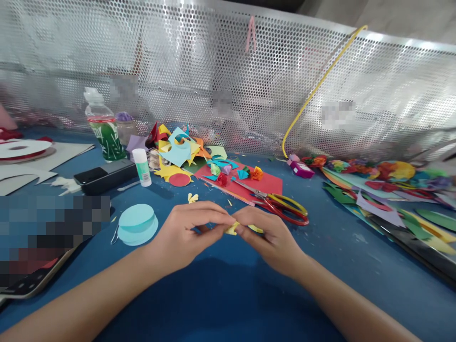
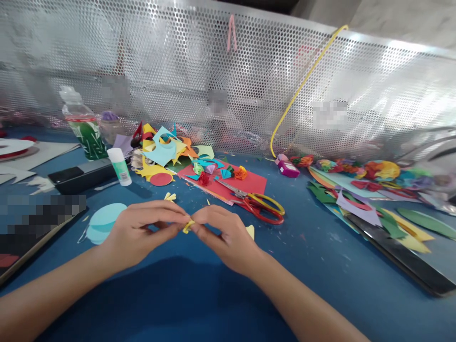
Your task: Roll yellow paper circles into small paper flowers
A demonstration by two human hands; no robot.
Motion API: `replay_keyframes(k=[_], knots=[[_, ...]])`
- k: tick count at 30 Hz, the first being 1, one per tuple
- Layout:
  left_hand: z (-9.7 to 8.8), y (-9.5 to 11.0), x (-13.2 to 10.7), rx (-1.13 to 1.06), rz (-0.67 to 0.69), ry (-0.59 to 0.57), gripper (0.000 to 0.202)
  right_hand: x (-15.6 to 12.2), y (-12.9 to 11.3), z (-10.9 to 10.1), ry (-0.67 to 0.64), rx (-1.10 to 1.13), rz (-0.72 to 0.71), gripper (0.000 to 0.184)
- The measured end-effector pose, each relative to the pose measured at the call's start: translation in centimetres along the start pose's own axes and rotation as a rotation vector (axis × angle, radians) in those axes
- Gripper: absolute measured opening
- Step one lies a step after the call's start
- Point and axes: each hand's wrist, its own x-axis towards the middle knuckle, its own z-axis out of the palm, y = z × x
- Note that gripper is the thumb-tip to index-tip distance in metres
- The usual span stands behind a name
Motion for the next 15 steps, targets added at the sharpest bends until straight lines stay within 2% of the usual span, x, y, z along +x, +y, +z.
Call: replay_keyframes(k=[3,9,12,15], knots=[[-0.02,-0.06,-0.01,-0.016,-0.026,-0.031,0.012,-0.02,0.33,0.0,-0.018,0.018,-0.014,0.012],[-0.09,-0.03,0.09,-0.058,-0.196,-0.093,0.004,-0.03,0.37,-0.24,-0.1,0.034,-0.007,0.014],[-0.2,-0.02,0.15,-0.059,-0.144,-0.131,0.011,0.0,0.31,-0.45,-0.109,0.031,0.008,0.014],[-0.11,0.01,0.01,-0.061,-0.119,-0.101,0.01,0.01,0.37,-0.52,-0.097,0.035,-0.001,0.014]])
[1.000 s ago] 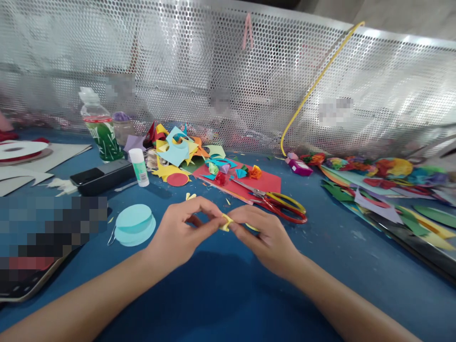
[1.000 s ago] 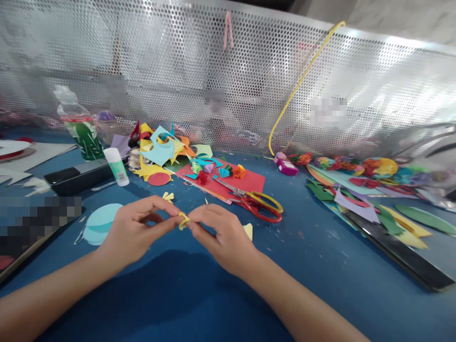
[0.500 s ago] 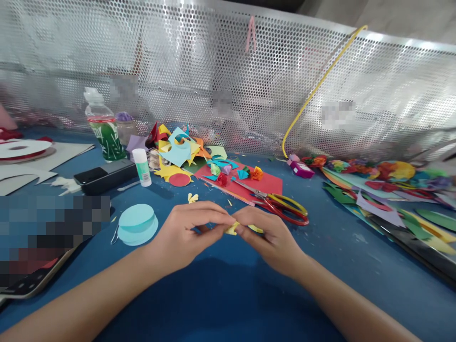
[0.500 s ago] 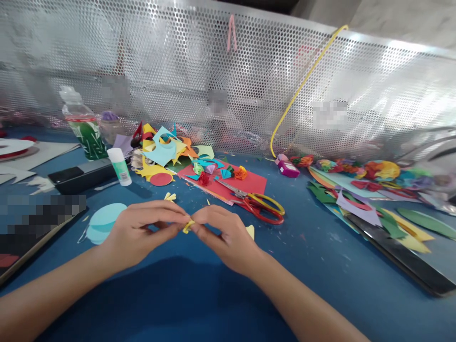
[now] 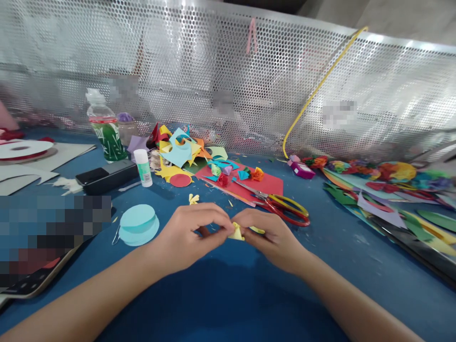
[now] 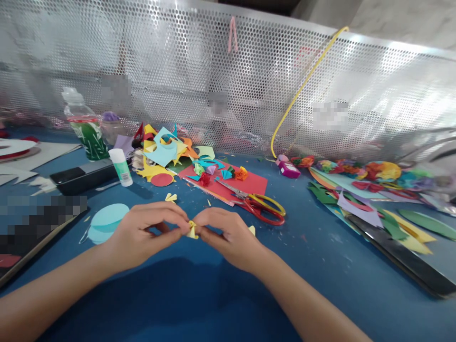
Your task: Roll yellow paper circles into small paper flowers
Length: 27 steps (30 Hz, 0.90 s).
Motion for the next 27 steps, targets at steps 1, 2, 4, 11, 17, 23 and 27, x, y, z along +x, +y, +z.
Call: replay_keyframes(k=[1,2,4,11,17,23,27], knots=[[0.1,0.0,-0.08,-0.004,-0.015,0.014,0.009,0.0,0.01,0.02,0.003,-0.005,-0.006,0.013],[0.22,0.01,-0.17,-0.009,-0.043,0.028,0.009,0.0,0.02,0.06,0.004,-0.016,-0.01,0.012],[0.5,0.03,-0.32,-0.022,-0.118,0.06,0.008,-0.01,0.0,0.2,0.008,-0.054,-0.011,0.011],[0.82,-0.05,-0.31,-0.058,-0.215,0.092,0.006,-0.06,0.0,0.58,0.02,-0.141,0.016,0.013],[0.61,-0.26,-0.32,-0.013,-0.157,0.1,0.004,-0.02,-0.02,0.5,0.061,-0.174,0.049,0.012],[0.44,-0.25,-0.24,0.026,-0.124,0.085,0.009,-0.01,0.0,0.46,0.052,-0.158,0.035,0.012],[0.23,-0.16,-0.09,0.055,-0.049,0.067,0.011,-0.07,0.04,0.49,0.02,-0.138,0.016,0.011]])
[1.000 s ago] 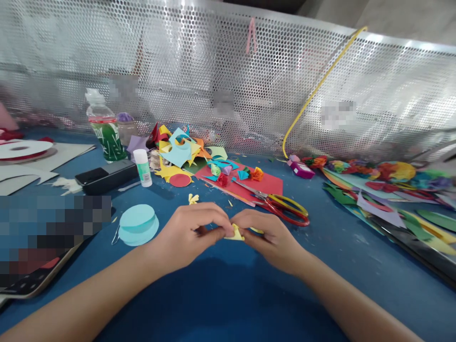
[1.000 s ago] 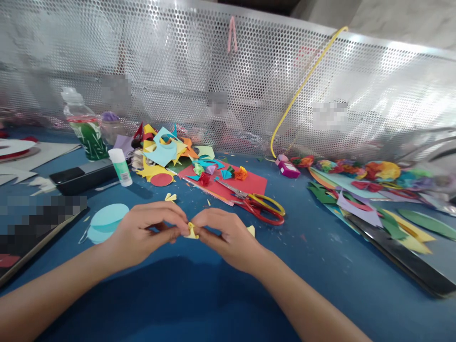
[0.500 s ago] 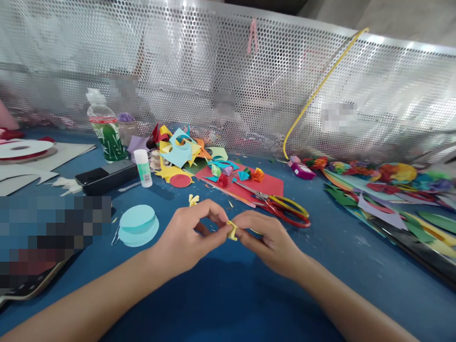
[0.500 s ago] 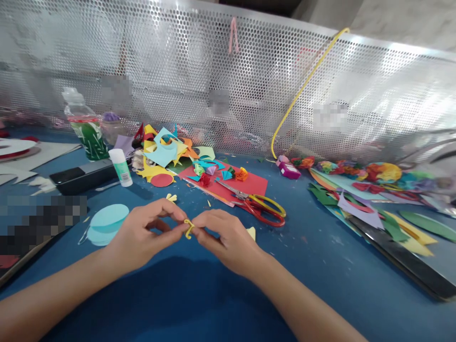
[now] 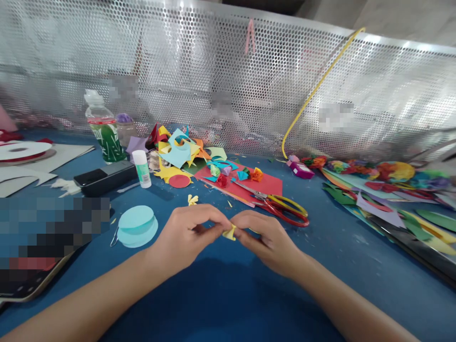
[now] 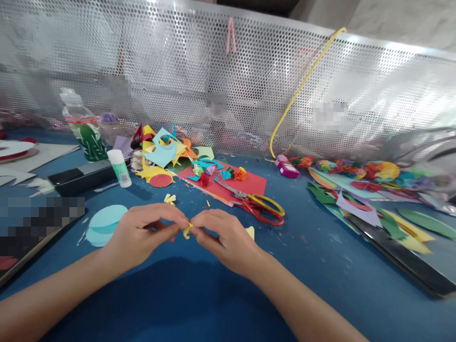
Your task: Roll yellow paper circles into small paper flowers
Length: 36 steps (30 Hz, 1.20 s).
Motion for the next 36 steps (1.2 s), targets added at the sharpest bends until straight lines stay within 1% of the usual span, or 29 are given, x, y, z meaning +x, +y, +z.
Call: replay_keyframes(k=[3,5,11,15,19,22,26,30,36], knots=[[-0.1,0.2,0.1,0.012,0.057,-0.014,0.012,0.0,0.1,0.0,-0.015,0.019,0.002,0.011],[-0.1,0.3,0.1,0.015,0.078,-0.023,0.013,0.0,0.1,0.1,-0.022,0.036,0.028,0.011],[-0.2,0.3,0.3,0.041,0.114,0.011,0.017,-0.1,0.1,0.0,-0.005,0.033,0.052,0.012],[-0.1,0.1,0.3,0.017,0.112,0.012,0.018,0.0,0.1,0.1,-0.016,0.016,0.055,0.014],[0.0,-0.1,0.1,0.013,0.044,0.029,0.013,0.1,0.1,0.0,-0.03,0.008,0.043,0.015],[0.0,-0.2,0.1,0.004,-0.029,0.0,0.009,0.2,0.1,-0.1,-0.057,0.012,0.045,0.014],[-0.3,-0.3,0.2,-0.059,-0.084,-0.086,0.01,0.2,0.0,-0.2,-0.082,0.047,0.033,0.015],[-0.5,-0.3,0.4,-0.086,-0.054,-0.146,0.017,0.3,-0.1,-0.2,-0.101,0.101,0.039,0.017],[-0.6,-0.6,0.3,-0.039,0.015,-0.153,0.018,0.3,-0.2,-0.1,-0.116,0.135,0.063,0.017]])
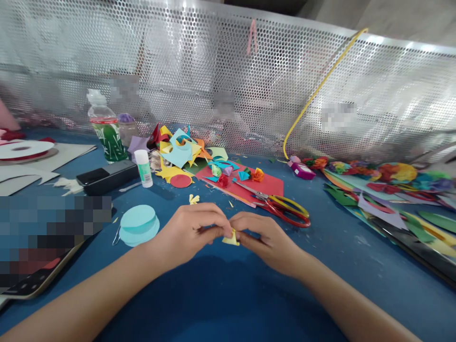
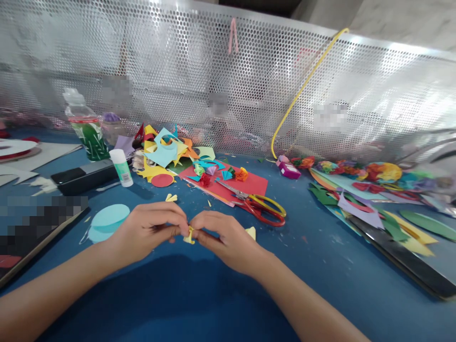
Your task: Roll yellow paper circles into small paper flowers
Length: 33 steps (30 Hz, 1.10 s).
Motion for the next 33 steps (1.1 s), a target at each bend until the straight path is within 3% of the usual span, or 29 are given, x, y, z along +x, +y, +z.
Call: replay_keyframes(k=[6,12,25,33], knots=[[0.4,0.0,-0.1,0.082,0.087,0.035,0.018,0.0,0.0,0.2,0.064,0.01,0.118,0.017],[1.0,0.1,-0.3,0.069,0.03,0.144,0.02,0.1,-0.1,0.3,0.195,-0.072,0.164,0.015],[1.1,0.2,-0.1,0.159,0.037,0.25,0.008,0.2,-0.7,0.4,0.188,-0.077,0.151,0.016],[1.0,-0.3,0.0,0.163,-0.033,0.205,0.006,-0.1,-1.1,0.9,0.166,-0.07,0.247,0.018]])
